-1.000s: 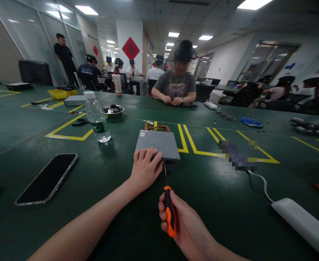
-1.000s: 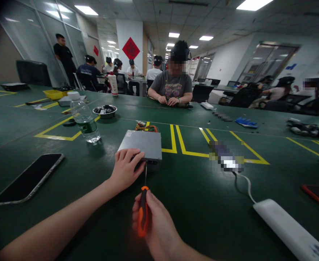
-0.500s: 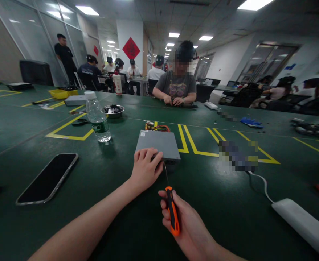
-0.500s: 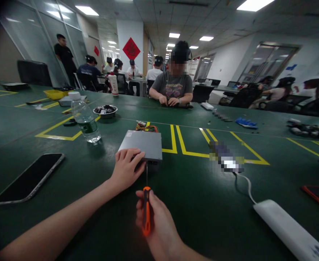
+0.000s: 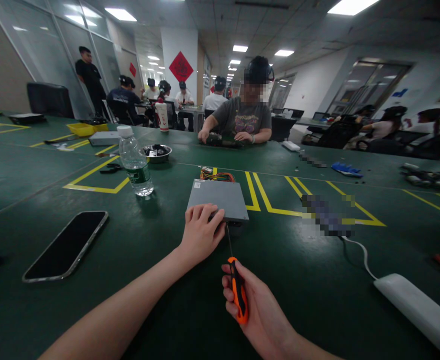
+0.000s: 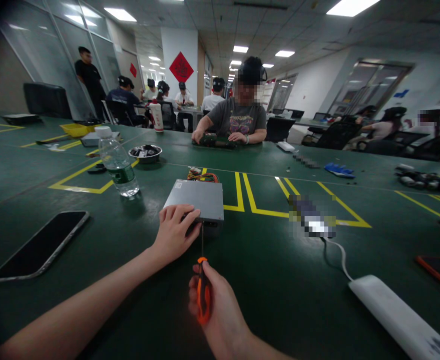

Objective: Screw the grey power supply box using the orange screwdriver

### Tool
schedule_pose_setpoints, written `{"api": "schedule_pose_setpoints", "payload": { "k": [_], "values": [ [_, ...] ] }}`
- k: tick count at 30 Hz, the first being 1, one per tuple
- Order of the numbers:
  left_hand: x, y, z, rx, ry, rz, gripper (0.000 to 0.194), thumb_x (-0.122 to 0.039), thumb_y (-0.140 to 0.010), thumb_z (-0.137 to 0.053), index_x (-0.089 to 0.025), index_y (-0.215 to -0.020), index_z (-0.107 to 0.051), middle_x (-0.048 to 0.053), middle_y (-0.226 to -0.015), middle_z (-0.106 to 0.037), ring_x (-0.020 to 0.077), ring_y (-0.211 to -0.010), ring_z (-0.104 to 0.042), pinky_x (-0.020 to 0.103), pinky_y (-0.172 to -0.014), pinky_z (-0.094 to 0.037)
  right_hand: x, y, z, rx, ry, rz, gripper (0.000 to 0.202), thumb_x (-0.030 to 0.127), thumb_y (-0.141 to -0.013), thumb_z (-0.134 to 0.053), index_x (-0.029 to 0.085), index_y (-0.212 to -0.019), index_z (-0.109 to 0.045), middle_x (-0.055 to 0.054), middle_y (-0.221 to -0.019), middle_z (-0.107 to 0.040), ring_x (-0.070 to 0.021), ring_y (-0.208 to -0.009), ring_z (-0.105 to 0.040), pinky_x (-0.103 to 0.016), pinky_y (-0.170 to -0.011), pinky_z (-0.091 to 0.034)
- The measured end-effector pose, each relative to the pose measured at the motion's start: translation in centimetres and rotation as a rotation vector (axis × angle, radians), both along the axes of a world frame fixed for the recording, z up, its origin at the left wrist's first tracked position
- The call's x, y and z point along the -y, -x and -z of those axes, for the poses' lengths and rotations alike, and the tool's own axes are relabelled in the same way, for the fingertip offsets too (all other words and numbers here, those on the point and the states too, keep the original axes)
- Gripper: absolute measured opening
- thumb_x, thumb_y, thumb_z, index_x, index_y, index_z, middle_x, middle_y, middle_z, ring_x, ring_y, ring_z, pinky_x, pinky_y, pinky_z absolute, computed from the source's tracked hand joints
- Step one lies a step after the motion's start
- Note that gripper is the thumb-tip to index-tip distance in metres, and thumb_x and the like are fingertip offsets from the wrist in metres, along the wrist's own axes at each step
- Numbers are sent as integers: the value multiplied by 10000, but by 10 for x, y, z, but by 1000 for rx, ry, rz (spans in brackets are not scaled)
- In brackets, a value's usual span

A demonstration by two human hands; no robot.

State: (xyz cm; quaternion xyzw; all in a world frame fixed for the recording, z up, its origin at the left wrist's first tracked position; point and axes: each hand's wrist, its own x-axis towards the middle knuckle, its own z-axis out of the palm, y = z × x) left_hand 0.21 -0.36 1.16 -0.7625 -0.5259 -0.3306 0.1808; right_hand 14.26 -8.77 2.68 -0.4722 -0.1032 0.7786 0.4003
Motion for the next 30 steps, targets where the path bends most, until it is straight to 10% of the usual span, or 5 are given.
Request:
{"api": "schedule_pose_setpoints", "payload": {
  "k": [30],
  "values": [
    [2,-1,-2,20,14,-8,230,-291,-819,-494,-233,-1031,-562,70,-1070,-560,244,-999,-450,407,-832,-320,-1,-2,7,23,-56,30,176,300,-809,-590,129,-767,-601,-29,-682,-573,-85,-547,-486,-173,-451,-350]
  ]
}}
